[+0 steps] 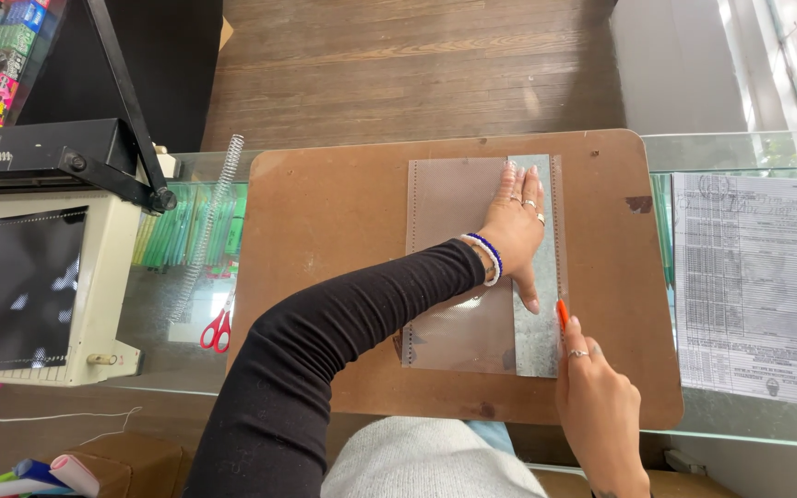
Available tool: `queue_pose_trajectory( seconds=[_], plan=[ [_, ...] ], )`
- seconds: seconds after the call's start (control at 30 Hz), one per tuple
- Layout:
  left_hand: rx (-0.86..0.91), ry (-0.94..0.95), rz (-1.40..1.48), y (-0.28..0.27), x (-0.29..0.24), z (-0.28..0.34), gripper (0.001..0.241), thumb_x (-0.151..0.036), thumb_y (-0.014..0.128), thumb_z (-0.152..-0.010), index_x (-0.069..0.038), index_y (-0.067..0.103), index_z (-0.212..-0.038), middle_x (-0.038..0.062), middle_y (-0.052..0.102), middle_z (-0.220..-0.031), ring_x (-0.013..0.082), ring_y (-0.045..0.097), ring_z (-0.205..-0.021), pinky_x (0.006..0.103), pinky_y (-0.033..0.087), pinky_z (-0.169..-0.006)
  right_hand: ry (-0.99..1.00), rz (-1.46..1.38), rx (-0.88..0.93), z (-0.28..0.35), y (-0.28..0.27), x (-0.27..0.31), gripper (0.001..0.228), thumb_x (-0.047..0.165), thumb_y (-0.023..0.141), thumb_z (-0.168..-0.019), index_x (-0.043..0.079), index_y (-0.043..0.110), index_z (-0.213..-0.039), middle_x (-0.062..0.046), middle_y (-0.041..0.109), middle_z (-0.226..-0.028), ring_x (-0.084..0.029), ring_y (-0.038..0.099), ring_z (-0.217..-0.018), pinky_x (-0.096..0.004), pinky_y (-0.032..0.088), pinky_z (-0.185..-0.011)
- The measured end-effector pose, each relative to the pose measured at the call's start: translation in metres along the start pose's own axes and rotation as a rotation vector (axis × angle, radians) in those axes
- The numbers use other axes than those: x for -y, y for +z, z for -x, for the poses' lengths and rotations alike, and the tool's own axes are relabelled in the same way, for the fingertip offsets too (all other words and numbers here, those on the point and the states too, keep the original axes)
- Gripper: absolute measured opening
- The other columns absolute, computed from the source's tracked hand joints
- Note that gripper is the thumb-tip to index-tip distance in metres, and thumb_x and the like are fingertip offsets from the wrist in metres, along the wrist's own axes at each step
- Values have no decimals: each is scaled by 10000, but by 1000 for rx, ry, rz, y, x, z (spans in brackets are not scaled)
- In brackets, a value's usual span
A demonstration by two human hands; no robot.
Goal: The person uses a utility knife and a metal ruler to cut a transparent plastic sheet on a brown cutting board. They trim the edges of the sheet, discard the cut-off strips into a trash bin, and then continue cutting the remaining sheet.
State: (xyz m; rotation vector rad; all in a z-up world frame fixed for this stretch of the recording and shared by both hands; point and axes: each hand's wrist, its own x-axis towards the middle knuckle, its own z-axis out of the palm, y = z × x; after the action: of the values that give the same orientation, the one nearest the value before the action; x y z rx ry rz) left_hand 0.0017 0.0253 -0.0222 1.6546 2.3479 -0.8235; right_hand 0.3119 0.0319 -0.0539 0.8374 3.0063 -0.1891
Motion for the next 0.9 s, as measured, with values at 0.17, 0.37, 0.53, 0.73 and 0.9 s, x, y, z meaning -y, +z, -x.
queue_pose_trajectory(
  seconds=[0.17,0.37,0.53,0.73,0.9],
  plan=[
    [43,-12,-11,-3,0,0,2326,-1481,756,-439,166,136,-1961,501,146,-2042,620,-5,-1933,947,-83,-1419,-3,62,-72,39,15,-7,626,297,623,-1267,180,638,-1882,88,851,-1266,-443,779,-590,-525,682,-542],
    [26,-15,-1,3,2,-3,2357,-1485,738,-403,173,117,-1959,527,138,-2029,619,-4,-1934,958,-104,-1407,13,158,-174,82,46,-17,610,418,614,-1280,279,666,-1872,162,858,-1260,-326,760,-530,-456,546,-456],
    [71,-1,-21,-2,4,0,2317,-1485,693,-442,158,111,-1968,519,93,-2042,622,-12,-1935,972,-110,-1393,27,195,-185,114,66,-24,656,440,620,-1264,309,646,-1907,169,860,-1297,-312,737,-493,-433,531,-453],
    [12,-21,-1,10,5,-7,2403,-1499,670,-335,180,98,-1956,542,100,-2025,628,10,-1932,973,-121,-1389,49,257,-203,137,88,-31,680,450,652,-1237,358,669,-1910,214,866,-1296,-264,645,-423,-407,428,-423],
    [64,-25,3,3,5,-3,2378,-1482,683,-388,174,25,-1963,542,21,-2036,648,-37,-1932,976,-186,-1362,39,267,-268,143,89,-30,637,417,693,-1252,332,724,-1883,208,855,-1239,-239,551,-419,-389,347,-457]
  ],
)
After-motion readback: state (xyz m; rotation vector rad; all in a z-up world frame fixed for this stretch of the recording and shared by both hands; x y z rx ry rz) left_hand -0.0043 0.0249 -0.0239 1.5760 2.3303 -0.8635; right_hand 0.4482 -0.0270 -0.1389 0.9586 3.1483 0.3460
